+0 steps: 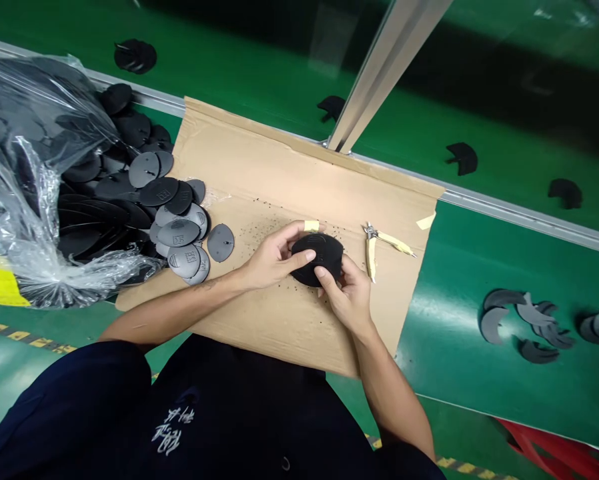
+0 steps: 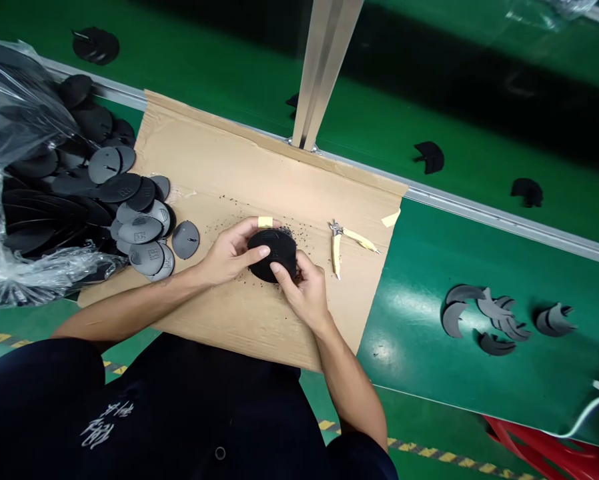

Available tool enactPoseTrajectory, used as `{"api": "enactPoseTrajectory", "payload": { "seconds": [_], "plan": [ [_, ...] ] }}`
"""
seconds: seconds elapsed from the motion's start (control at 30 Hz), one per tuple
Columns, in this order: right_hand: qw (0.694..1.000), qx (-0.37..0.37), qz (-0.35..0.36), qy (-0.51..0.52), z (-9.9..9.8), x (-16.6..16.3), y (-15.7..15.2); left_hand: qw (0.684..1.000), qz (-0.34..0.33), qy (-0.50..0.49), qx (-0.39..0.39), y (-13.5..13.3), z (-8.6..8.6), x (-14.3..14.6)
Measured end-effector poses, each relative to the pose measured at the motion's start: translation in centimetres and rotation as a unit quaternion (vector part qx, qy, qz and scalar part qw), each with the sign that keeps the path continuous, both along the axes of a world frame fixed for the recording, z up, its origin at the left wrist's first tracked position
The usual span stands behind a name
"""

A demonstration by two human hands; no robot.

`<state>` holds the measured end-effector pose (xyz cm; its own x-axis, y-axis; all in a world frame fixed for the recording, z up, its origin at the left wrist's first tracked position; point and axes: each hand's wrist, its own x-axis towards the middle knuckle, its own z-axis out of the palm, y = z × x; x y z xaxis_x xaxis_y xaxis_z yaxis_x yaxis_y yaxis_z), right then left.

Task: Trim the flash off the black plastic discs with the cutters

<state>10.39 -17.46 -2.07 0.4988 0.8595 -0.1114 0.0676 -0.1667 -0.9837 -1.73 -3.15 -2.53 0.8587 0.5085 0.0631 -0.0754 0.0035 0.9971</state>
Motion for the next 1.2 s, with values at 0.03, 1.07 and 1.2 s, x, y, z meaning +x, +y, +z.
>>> {"api": "enactPoseTrajectory", "payload": {
  "seconds": [0.03, 1.07, 1.2],
  "plan": [
    [1.000, -0.002, 0.003, 0.011, -0.04, -0.08, -0.02, 1.000, 0.000, 0.001, 0.027, -0.04, 0.12, -0.05],
    [0.999, -0.002, -0.023, 0.025, 0.15, -0.14, 0.11, 0.966, -0.016, 0.061, 0.251, -0.27, 0.08, -0.74],
    [0.999, 0.000, -0.025, 0.020, 0.10, -0.19, 0.07, 0.965, -0.016, 0.048, 0.259, -0.21, -0.03, -0.72]
  ]
}}
